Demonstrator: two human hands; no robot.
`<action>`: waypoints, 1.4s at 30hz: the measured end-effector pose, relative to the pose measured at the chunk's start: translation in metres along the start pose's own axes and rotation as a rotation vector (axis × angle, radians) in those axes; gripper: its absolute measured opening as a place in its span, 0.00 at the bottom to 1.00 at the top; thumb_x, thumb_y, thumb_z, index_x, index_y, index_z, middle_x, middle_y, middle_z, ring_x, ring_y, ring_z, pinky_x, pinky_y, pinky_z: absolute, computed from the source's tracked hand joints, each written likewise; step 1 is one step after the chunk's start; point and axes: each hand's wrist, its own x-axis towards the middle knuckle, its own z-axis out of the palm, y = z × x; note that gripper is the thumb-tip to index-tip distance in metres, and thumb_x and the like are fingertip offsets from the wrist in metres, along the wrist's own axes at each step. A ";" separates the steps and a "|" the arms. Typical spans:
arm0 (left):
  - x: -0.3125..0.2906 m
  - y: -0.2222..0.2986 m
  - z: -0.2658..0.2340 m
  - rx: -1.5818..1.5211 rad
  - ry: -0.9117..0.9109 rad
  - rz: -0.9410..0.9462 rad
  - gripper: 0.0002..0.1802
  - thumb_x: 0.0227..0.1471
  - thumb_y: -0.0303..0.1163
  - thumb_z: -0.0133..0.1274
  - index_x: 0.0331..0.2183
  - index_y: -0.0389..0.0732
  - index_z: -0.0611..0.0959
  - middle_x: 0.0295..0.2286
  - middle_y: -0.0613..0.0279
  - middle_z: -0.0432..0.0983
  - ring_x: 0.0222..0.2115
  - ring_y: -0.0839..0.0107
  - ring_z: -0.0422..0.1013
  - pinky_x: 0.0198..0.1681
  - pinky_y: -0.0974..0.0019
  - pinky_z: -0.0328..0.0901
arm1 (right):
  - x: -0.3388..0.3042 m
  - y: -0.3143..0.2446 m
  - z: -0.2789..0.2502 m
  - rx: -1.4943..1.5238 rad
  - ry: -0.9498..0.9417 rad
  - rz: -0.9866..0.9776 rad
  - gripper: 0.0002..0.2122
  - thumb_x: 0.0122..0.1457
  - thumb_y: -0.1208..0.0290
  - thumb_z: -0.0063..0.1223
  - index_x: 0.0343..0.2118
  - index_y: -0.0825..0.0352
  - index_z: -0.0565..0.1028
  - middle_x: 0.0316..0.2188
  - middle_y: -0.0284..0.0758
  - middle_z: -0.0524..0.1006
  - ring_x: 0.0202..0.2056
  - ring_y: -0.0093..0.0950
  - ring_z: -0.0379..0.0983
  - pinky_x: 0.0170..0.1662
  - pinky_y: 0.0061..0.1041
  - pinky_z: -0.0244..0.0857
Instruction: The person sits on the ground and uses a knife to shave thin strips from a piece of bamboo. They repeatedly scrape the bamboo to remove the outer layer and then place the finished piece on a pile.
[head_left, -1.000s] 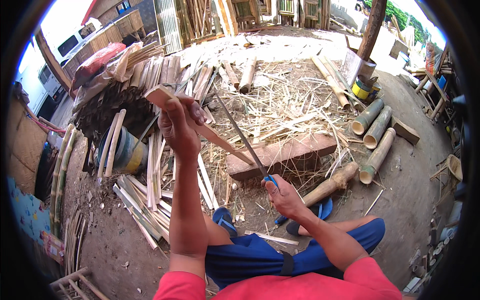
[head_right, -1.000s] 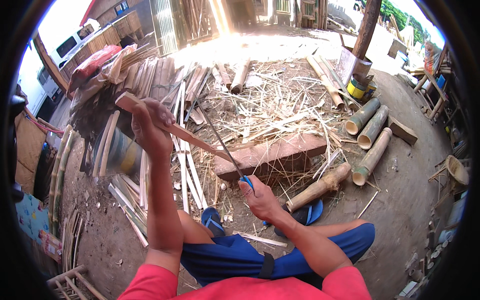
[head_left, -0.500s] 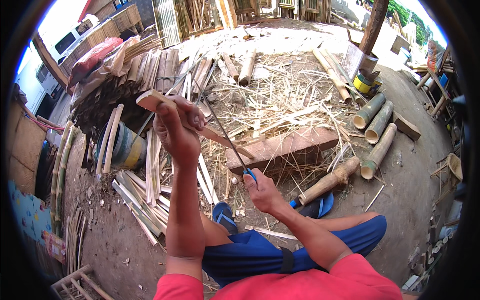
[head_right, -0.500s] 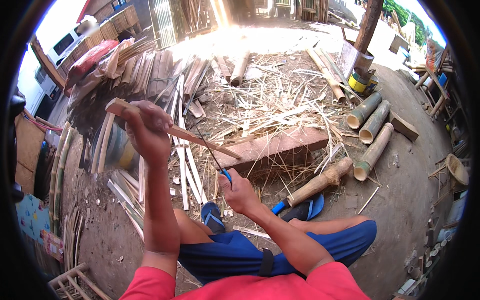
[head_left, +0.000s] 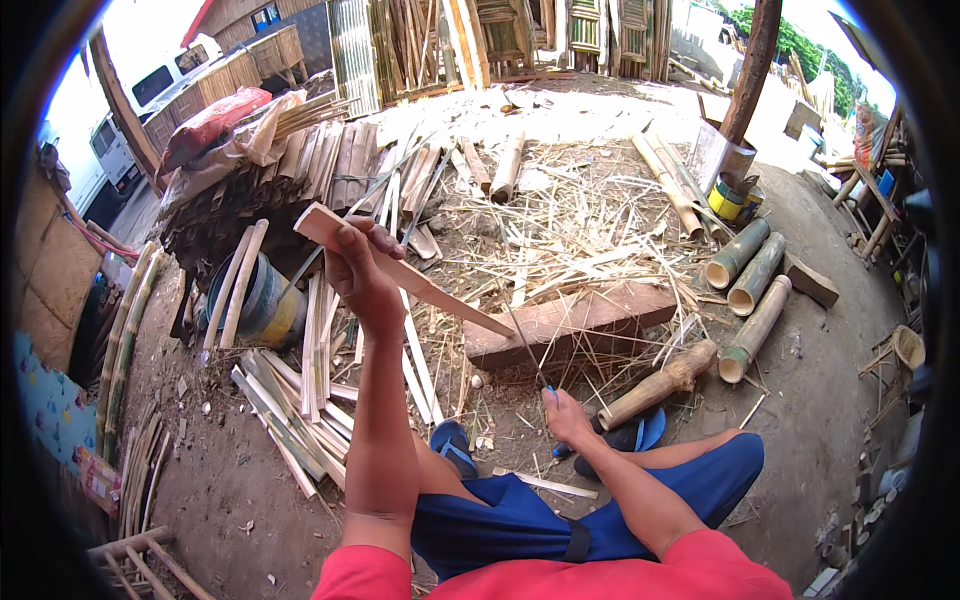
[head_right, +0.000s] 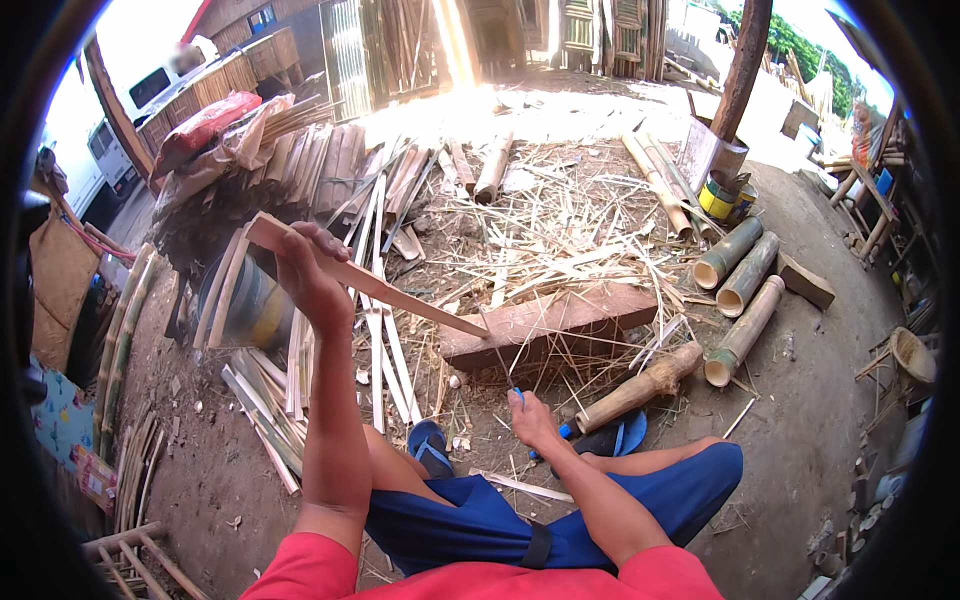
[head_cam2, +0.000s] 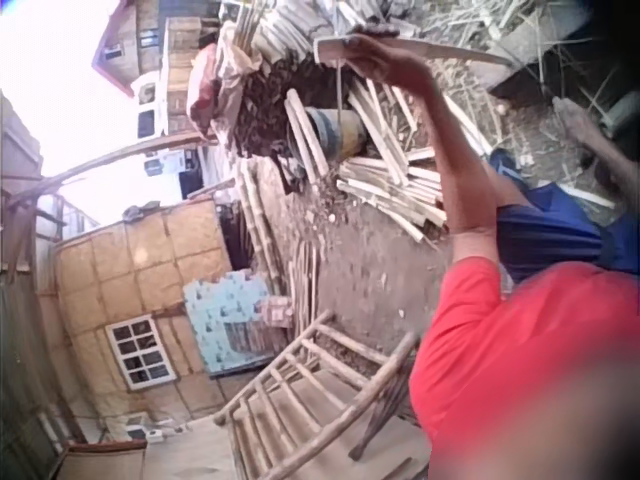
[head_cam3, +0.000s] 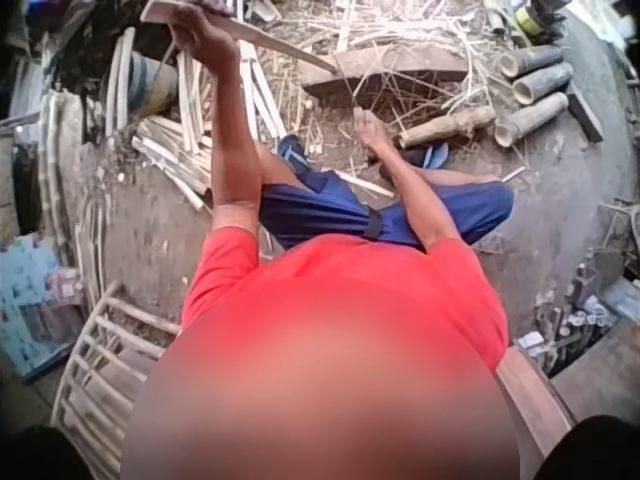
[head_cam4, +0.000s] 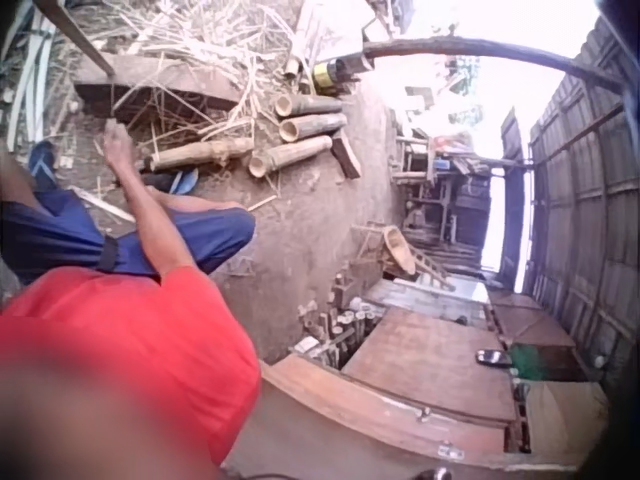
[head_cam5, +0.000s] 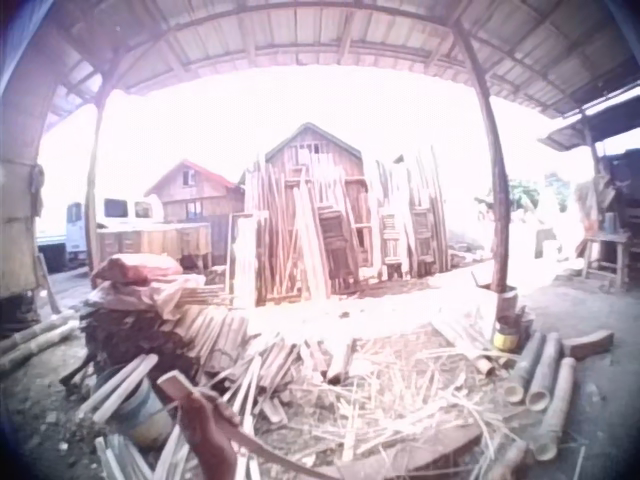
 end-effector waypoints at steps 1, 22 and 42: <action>-0.004 -0.002 0.003 0.047 0.030 0.003 0.20 0.68 0.48 0.41 0.39 0.39 0.71 0.22 0.66 0.67 0.20 0.77 0.65 0.26 0.70 0.65 | 0.004 -0.027 0.000 0.138 -0.008 -0.071 0.23 0.68 0.49 0.38 0.36 0.69 0.71 0.31 0.57 0.77 0.39 0.56 0.74 0.39 0.51 0.65; -0.006 -0.015 0.004 0.001 0.033 -0.018 0.22 0.66 0.52 0.42 0.38 0.40 0.70 0.21 0.67 0.62 0.19 0.78 0.60 0.24 0.71 0.60 | 0.059 0.006 0.029 -0.064 -0.028 0.290 0.29 0.66 0.44 0.35 0.39 0.71 0.76 0.37 0.57 0.78 0.45 0.57 0.73 0.48 0.50 0.65; 0.002 -0.022 0.014 -0.164 -0.193 -0.067 0.18 0.64 0.49 0.49 0.40 0.44 0.70 0.28 0.65 0.69 0.28 0.74 0.68 0.36 0.66 0.68 | 0.040 -0.068 -0.019 0.301 -0.137 -0.220 0.24 0.69 0.48 0.38 0.32 0.70 0.69 0.21 0.52 0.73 0.26 0.54 0.71 0.31 0.46 0.63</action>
